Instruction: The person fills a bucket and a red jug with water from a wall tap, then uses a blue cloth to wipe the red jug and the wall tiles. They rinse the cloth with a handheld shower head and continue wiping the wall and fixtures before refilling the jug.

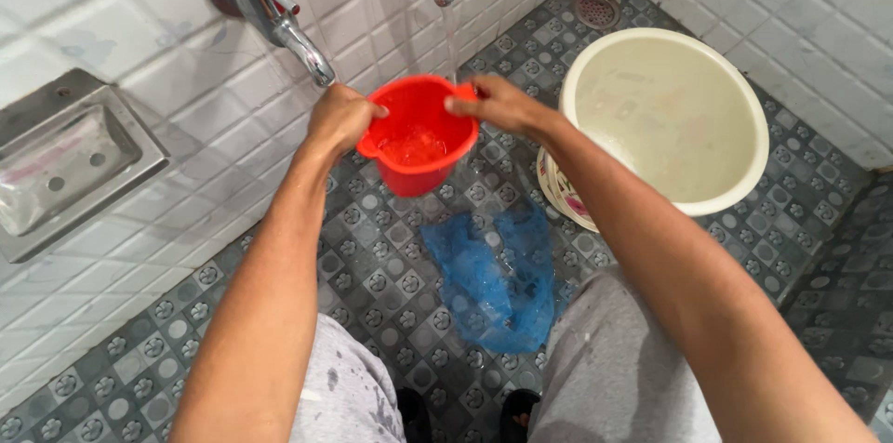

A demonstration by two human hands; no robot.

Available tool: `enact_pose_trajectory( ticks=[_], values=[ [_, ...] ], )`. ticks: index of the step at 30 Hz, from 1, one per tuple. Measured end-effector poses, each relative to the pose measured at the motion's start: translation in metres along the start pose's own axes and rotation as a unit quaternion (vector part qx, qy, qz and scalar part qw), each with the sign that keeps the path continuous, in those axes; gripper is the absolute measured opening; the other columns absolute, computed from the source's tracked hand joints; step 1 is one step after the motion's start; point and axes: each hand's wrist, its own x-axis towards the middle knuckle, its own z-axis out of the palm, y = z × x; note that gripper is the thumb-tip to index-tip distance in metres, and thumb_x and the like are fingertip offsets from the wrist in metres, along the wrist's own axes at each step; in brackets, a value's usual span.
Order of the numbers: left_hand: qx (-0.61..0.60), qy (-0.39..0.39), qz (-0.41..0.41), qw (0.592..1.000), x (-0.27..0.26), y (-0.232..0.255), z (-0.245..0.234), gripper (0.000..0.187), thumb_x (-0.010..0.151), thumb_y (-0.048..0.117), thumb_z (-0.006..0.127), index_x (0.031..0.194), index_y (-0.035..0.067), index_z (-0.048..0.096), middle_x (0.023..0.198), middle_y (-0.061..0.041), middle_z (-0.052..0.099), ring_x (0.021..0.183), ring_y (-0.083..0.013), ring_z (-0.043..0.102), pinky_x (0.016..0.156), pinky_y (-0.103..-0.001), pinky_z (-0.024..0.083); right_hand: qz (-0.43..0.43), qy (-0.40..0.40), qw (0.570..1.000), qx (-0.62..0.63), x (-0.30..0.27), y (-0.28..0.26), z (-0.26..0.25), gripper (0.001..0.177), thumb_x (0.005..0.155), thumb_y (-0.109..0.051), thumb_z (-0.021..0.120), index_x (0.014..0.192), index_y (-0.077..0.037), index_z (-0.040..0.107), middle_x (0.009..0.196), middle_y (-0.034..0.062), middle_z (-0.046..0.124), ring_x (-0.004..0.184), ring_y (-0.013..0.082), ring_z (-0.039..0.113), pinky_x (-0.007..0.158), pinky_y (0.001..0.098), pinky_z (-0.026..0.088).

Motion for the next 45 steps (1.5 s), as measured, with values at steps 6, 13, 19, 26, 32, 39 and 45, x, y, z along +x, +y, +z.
enact_pose_trajectory(
  ticks=[6,13,19,26,32,39,45],
  values=[
    [0.009,-0.010,-0.024,1.000,0.013,-0.001,0.021,0.032,0.082,0.036,0.078,0.094,0.006,0.079,0.078,-0.008,0.075,0.074,-0.0230,0.073,0.074,-0.037,0.056,0.128,0.055,0.990,-0.017,-0.019,0.029,0.012,0.026,0.086,-0.029,0.070,0.087,-0.003,0.076,0.065,0.0044,0.071,0.058,0.0151,0.067,0.059,0.0313,0.055],
    [0.099,0.016,0.080,0.992,0.028,-0.015,0.056,0.050,0.085,0.039,0.075,0.127,0.013,0.070,0.122,-0.012,0.073,0.112,-0.0287,0.069,0.095,-0.040,0.053,0.191,0.122,0.928,0.295,-0.006,0.059,0.025,0.033,0.096,-0.034,0.067,0.089,-0.002,0.070,0.070,0.0044,0.068,0.057,0.0141,0.059,0.052,0.0295,0.050],
    [0.118,-0.189,0.158,0.962,0.029,-0.024,0.092,0.044,0.088,0.030,0.066,0.131,0.019,0.069,0.122,-0.017,0.072,0.116,-0.0327,0.068,0.097,-0.043,0.053,0.096,0.052,0.985,0.136,0.005,0.076,0.027,0.037,0.094,-0.043,0.069,0.091,-0.007,0.072,0.078,0.0077,0.072,0.071,0.0183,0.068,0.066,0.0340,0.055],
    [0.185,-0.207,0.122,0.953,0.012,-0.008,0.101,0.038,0.087,0.020,0.058,0.123,0.016,0.072,0.120,-0.017,0.072,0.116,-0.0366,0.066,0.095,-0.047,0.052,-0.004,0.095,0.933,-0.348,0.015,0.067,0.047,0.061,0.086,-0.064,0.076,0.083,-0.003,0.074,0.085,0.0225,0.072,0.085,0.0400,0.070,0.078,0.0497,0.054],
    [0.300,-0.227,0.087,0.923,0.003,0.000,0.106,0.044,0.085,0.023,0.061,0.127,0.016,0.071,0.126,-0.017,0.069,0.120,-0.0361,0.065,0.099,-0.047,0.052,0.027,0.052,0.889,-0.453,0.029,0.058,0.066,0.047,0.071,-0.052,0.085,0.085,-0.007,0.077,0.089,0.0174,0.074,0.088,0.0355,0.073,0.075,0.0467,0.058],
    [0.295,-0.181,0.082,0.934,0.008,-0.019,0.101,0.051,0.081,0.024,0.061,0.132,0.020,0.066,0.129,-0.015,0.066,0.122,-0.0357,0.061,0.100,-0.050,0.048,-0.040,0.103,0.799,-0.591,0.037,0.068,0.078,0.013,0.079,-0.023,0.077,0.089,-0.015,0.079,0.094,0.0038,0.077,0.110,0.0241,0.067,0.096,0.0499,0.050],
    [0.294,-0.172,0.050,0.939,0.010,-0.023,0.090,0.039,0.084,0.027,0.059,0.119,0.018,0.074,0.122,-0.016,0.073,0.118,-0.0363,0.067,0.099,-0.049,0.052,-0.154,-0.033,0.915,-0.370,0.054,0.102,0.067,0.035,0.078,-0.033,0.079,0.109,-0.015,0.076,0.099,0.0108,0.071,0.102,0.0315,0.063,0.088,0.0472,0.049]
  ],
)
